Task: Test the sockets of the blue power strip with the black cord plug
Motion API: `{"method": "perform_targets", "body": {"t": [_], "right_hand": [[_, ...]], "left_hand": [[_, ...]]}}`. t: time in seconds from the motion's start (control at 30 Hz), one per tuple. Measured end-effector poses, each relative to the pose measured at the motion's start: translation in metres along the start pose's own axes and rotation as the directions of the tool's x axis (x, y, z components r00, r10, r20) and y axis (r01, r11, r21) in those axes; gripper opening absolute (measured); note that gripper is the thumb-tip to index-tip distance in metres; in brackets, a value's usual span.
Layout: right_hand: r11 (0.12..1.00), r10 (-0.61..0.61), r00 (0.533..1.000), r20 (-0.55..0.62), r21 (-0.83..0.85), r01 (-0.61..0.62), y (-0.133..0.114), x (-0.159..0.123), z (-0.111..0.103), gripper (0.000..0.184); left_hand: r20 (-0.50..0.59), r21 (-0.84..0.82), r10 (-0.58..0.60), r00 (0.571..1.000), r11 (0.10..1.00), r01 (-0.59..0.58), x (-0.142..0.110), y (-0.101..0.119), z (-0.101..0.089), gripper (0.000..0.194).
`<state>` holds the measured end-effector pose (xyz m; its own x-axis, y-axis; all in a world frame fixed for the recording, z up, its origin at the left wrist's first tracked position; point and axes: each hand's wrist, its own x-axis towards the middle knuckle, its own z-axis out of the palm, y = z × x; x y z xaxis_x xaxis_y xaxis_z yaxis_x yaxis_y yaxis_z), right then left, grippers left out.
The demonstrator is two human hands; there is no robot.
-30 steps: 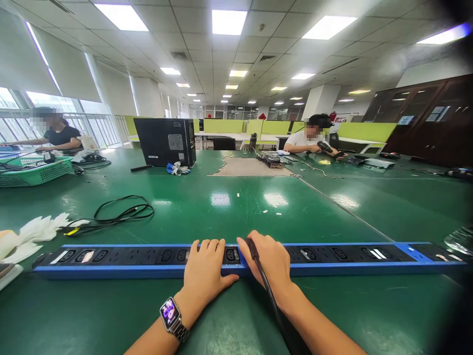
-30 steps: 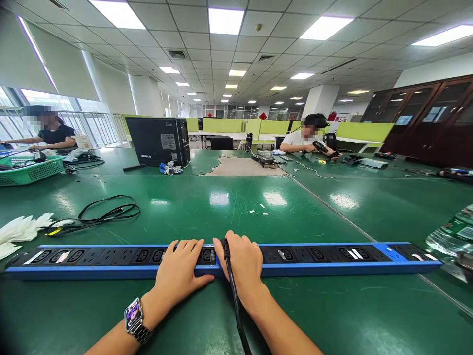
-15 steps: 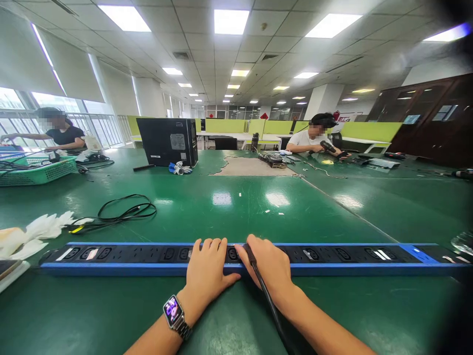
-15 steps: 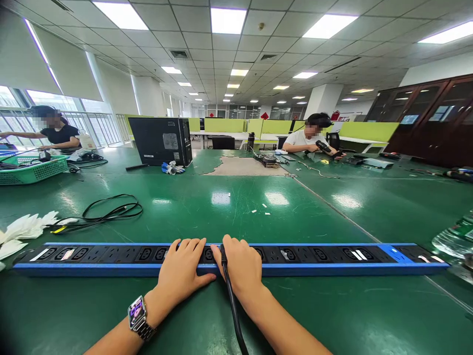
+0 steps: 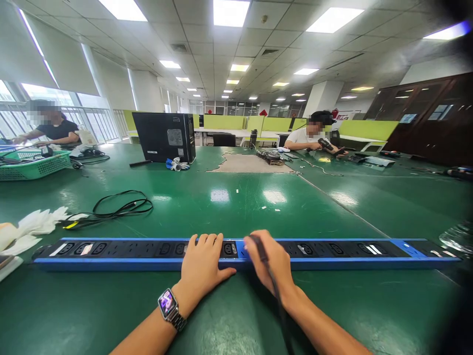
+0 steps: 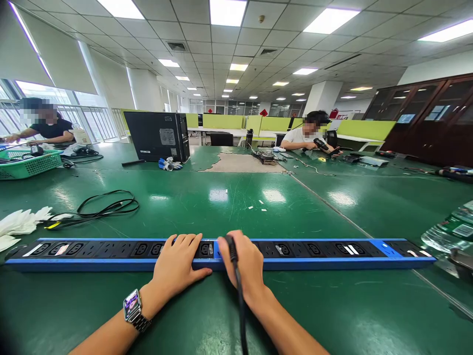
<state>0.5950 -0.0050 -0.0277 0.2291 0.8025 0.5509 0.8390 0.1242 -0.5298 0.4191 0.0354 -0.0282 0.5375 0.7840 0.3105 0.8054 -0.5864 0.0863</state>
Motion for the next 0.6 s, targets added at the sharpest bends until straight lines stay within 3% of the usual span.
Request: {"method": "perform_targets", "body": {"t": [0.1, 0.2, 0.3, 0.37, 0.47, 0.6], "right_hand": [[0.92, 0.297, 0.94, -0.17, 0.316, -0.234, 0.01, 0.004, -0.015, 0.041], [0.924, 0.336, 0.922, -0.191, 0.256, -0.283, 0.041, 0.005, -0.039, 0.048], [0.958, 0.285, 0.944, -0.163, 0.046, -0.281, 0.076, 0.001, -0.059, 0.051], [0.974, 0.207, 0.974, -0.097, -0.071, -0.214, 0.092, -0.001, -0.065, 0.05], [0.976, 0.074, 0.997, -0.022, -0.202, -0.076, 0.099, -0.002, -0.067, 0.048], [0.948, -0.071, 0.995, 0.066, -0.307, 0.088, 0.094, 0.001, -0.071, 0.042]], "left_hand": [[0.009, 0.007, 0.002, 1.0, 1.0, -0.002, -0.001, 0.0, -0.001, 0.075], [0.019, 0.014, -0.003, 1.0, 1.0, 0.003, -0.001, 0.0, -0.002, 0.075], [0.017, 0.02, 0.007, 1.0, 1.0, -0.007, 0.0, 0.0, -0.001, 0.073], [0.011, 0.024, 0.009, 1.0, 1.0, -0.009, 0.0, 0.0, -0.001, 0.072], [0.01, 0.025, 0.008, 1.0, 1.0, -0.008, 0.0, 0.0, -0.001, 0.072], [0.009, 0.016, 0.012, 1.0, 1.0, -0.012, 0.0, -0.001, -0.001, 0.074]]}}
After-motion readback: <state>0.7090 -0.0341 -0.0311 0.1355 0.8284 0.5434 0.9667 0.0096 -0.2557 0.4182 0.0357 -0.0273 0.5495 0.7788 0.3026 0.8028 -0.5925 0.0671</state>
